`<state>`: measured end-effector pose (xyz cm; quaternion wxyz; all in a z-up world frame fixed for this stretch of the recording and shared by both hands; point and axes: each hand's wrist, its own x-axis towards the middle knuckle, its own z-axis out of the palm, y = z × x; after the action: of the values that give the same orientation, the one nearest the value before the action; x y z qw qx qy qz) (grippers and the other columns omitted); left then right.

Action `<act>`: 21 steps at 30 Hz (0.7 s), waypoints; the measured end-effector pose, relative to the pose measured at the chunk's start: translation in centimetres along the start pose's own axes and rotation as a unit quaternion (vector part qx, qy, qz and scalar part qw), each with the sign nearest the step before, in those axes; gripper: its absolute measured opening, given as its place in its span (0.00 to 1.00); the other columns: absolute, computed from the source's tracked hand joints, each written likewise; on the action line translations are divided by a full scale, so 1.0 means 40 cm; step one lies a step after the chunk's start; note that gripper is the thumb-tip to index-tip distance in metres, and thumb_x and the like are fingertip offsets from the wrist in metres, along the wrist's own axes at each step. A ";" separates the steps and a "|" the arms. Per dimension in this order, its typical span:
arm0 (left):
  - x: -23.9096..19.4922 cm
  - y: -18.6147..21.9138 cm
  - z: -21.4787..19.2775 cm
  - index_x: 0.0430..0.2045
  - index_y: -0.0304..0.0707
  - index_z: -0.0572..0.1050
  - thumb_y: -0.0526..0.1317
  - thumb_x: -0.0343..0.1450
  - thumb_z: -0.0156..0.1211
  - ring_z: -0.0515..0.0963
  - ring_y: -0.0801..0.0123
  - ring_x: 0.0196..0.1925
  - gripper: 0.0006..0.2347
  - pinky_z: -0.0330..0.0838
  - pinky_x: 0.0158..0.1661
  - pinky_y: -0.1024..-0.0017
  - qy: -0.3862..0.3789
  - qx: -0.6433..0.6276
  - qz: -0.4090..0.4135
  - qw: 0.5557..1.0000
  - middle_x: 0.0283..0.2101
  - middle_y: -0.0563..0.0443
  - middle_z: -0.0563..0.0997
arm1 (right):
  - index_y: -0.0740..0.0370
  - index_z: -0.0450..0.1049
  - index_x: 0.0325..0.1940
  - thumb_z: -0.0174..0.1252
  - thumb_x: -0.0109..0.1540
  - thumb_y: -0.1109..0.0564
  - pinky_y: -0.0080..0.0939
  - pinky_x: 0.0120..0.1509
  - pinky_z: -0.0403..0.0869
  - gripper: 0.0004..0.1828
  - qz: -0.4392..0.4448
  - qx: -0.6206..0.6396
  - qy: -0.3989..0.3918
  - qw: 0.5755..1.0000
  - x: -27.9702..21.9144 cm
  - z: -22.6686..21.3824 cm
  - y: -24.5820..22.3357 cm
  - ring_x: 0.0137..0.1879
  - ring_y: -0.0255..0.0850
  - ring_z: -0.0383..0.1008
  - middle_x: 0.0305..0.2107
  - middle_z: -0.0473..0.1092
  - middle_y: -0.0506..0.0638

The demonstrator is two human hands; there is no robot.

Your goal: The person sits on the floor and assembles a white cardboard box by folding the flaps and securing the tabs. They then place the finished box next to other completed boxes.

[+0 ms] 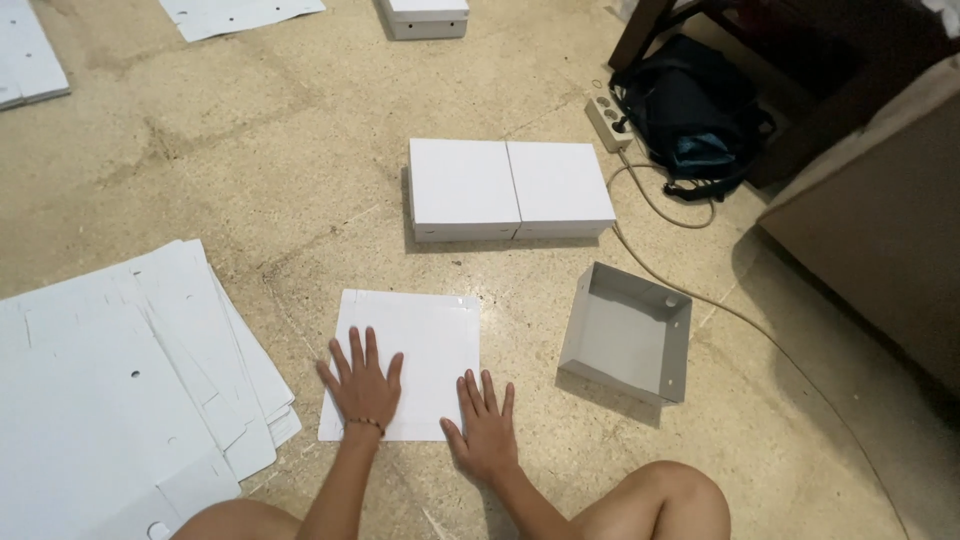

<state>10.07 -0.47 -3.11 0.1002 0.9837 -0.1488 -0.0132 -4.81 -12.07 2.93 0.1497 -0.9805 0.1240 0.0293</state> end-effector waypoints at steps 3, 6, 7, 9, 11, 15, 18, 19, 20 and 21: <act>0.118 -0.036 -0.031 0.61 0.49 0.41 0.59 0.68 0.20 0.35 0.50 0.67 0.28 0.28 0.61 0.51 -0.059 -0.020 0.019 0.998 0.66 0.54 0.41 | 0.61 0.39 0.66 0.24 0.61 0.36 0.60 0.66 0.23 0.36 0.008 -0.002 -0.007 1.000 -0.001 0.001 -0.003 0.70 0.46 0.27 0.64 0.38 0.51; 0.180 -0.031 -0.095 0.62 0.48 0.39 0.56 0.69 0.22 0.34 0.47 0.67 0.27 0.29 0.61 0.51 -0.117 -0.004 0.012 0.993 0.66 0.55 0.39 | 0.59 0.38 0.66 0.25 0.62 0.35 0.59 0.65 0.24 0.36 -0.014 -0.064 0.054 0.996 0.009 0.070 0.042 0.70 0.44 0.27 0.65 0.35 0.50; 0.169 -0.028 -0.045 0.62 0.48 0.39 0.56 0.69 0.22 0.34 0.47 0.67 0.27 0.29 0.61 0.51 -0.116 0.002 -0.010 0.993 0.66 0.55 0.39 | 0.59 0.38 0.66 0.25 0.62 0.35 0.59 0.65 0.24 0.36 -0.034 -0.057 0.046 0.997 0.011 0.068 0.037 0.70 0.44 0.27 0.65 0.35 0.50; 0.156 -0.016 0.052 0.61 0.41 0.39 0.59 0.68 0.24 0.33 0.49 0.67 0.30 0.26 0.61 0.52 -0.011 0.042 0.004 0.999 0.66 0.53 0.40 | 0.59 0.40 0.66 0.29 0.61 0.36 0.59 0.66 0.24 0.36 0.018 -0.027 0.026 0.999 0.014 0.056 0.032 0.70 0.43 0.29 0.65 0.37 0.49; 0.030 0.017 0.023 0.61 0.42 0.42 0.58 0.68 0.26 0.35 0.48 0.67 0.29 0.28 0.59 0.46 0.007 0.019 -0.002 1.000 0.66 0.50 0.41 | 0.59 0.39 0.66 0.26 0.61 0.36 0.58 0.67 0.25 0.36 0.004 -0.048 0.039 0.998 0.014 0.070 0.037 0.70 0.42 0.28 0.65 0.35 0.49; -0.208 0.068 0.020 0.60 0.46 0.47 0.60 0.66 0.32 0.40 0.44 0.67 0.30 0.33 0.59 0.43 0.184 0.076 -0.052 0.979 0.66 0.44 0.44 | 0.62 0.45 0.65 0.33 0.59 0.46 0.60 0.68 0.30 0.32 0.013 -0.019 0.087 0.996 0.002 0.093 0.046 0.71 0.44 0.35 0.64 0.43 0.51; -0.292 0.095 0.007 0.61 0.45 0.37 0.61 0.65 0.24 0.31 0.41 0.67 0.32 0.27 0.58 0.42 0.214 0.114 -0.093 0.966 0.67 0.43 0.34 | 0.63 0.44 0.66 0.32 0.60 0.46 0.62 0.68 0.29 0.32 0.018 -0.016 0.092 0.995 0.000 0.089 0.042 0.71 0.44 0.36 0.64 0.43 0.53; -0.305 0.099 0.014 0.61 0.45 0.37 0.61 0.65 0.24 0.31 0.41 0.67 0.32 0.27 0.58 0.42 0.209 0.112 -0.095 0.967 0.67 0.43 0.34 | 0.63 0.44 0.66 0.32 0.60 0.46 0.62 0.68 0.29 0.32 0.019 -0.019 0.088 0.996 -0.006 0.093 0.048 0.71 0.44 0.36 0.64 0.43 0.53; -0.319 0.102 0.021 0.61 0.46 0.38 0.61 0.65 0.24 0.32 0.42 0.67 0.31 0.26 0.59 0.42 0.205 0.091 -0.086 0.971 0.67 0.44 0.34 | 0.63 0.46 0.65 0.32 0.60 0.46 0.64 0.67 0.28 0.32 0.032 -0.019 0.090 0.995 -0.013 0.096 0.054 0.70 0.44 0.37 0.64 0.45 0.53; -0.324 0.100 0.026 0.61 0.48 0.39 0.61 0.66 0.24 0.32 0.43 0.67 0.31 0.26 0.60 0.43 0.205 0.072 -0.078 0.973 0.67 0.45 0.35 | 0.63 0.47 0.65 0.33 0.60 0.46 0.66 0.66 0.28 0.31 0.043 -0.017 0.095 0.994 -0.009 0.102 0.055 0.70 0.44 0.38 0.63 0.46 0.52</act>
<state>-3.53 -0.58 -3.40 0.0558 0.9787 -0.0484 0.1915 -5.81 -12.79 -1.53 0.1187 -0.9750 0.1794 -0.0555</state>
